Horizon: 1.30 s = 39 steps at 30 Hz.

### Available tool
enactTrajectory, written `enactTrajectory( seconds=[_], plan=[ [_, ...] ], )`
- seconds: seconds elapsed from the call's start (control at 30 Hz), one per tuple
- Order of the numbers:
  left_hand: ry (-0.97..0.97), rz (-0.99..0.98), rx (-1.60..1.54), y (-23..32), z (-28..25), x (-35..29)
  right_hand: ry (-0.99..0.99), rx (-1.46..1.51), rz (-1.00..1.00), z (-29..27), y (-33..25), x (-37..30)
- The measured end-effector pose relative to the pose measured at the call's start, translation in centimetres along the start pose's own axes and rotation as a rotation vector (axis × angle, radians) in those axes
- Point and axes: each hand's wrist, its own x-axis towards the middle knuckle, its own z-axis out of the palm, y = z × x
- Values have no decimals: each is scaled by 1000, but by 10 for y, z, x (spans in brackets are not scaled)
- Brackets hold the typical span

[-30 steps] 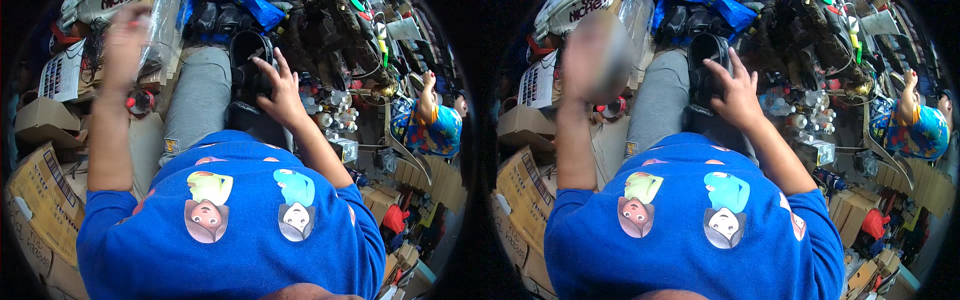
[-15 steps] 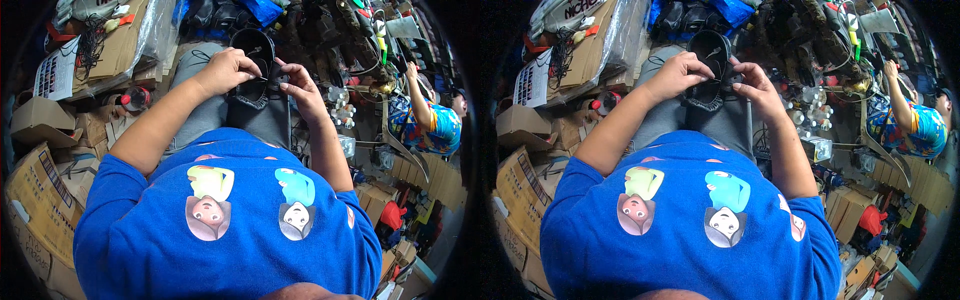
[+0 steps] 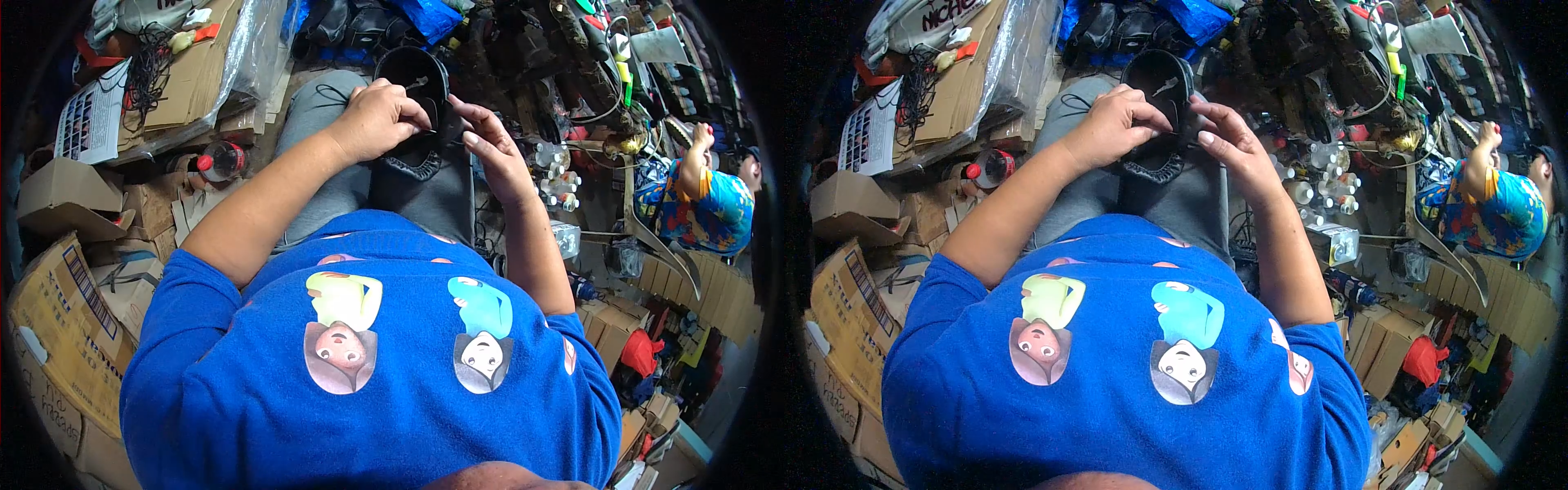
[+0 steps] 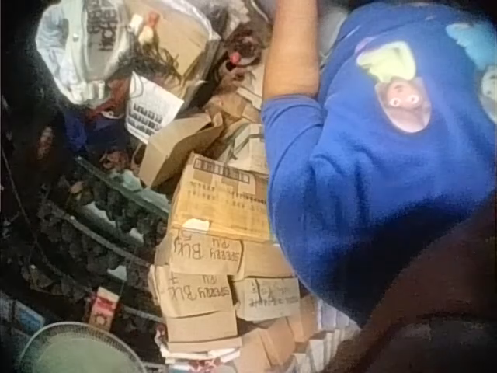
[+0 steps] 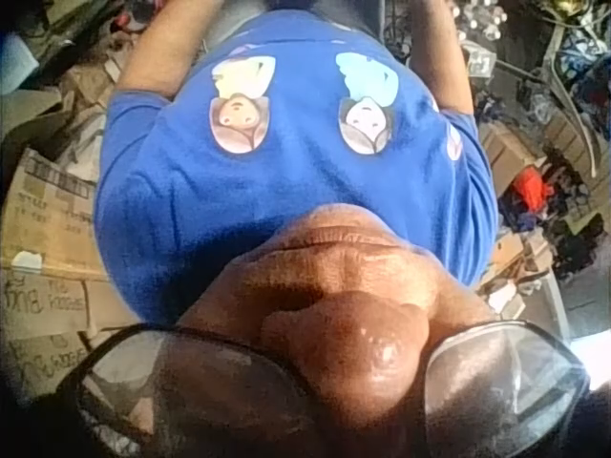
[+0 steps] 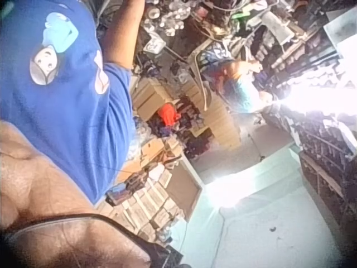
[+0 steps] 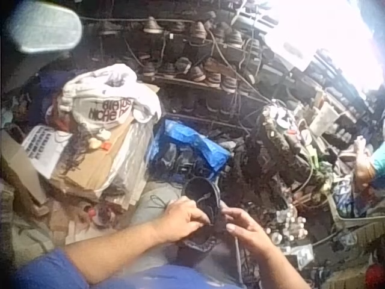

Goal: Stitching or repairing the upper part of a black leather boot by hand using a needle and thread.

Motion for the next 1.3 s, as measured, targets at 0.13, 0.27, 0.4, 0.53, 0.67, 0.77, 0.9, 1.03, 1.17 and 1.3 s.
enactTrajectory(
  seconds=[0.13,0.27,0.4,0.53,0.67,0.77,0.9,1.03,1.17,1.3],
  plan=[
    [-18,3,-67,0,-4,0,72,-173,-9,1,7,-2],
    [-28,7,-72,-6,-3,0,124,-589,-180,7,16,0],
    [-92,-3,-185,-9,-8,-1,121,-677,-238,13,13,-1],
    [-127,-31,-285,-10,-9,-2,150,-686,-274,13,18,-2],
    [-140,5,-249,-12,-10,-2,149,-690,-259,14,19,-2],
    [-157,-18,-255,-12,-7,-1,138,-719,-293,11,25,0],
    [-144,32,-108,-13,-1,0,141,-778,-324,9,29,2],
    [-163,34,-148,-14,-6,-1,147,-746,-321,9,31,1],
    [-182,23,-200,-14,-10,-2,147,-762,-317,9,31,1],
    [-198,28,-195,-15,-11,-2,141,-759,-317,9,32,1]
  ],
)
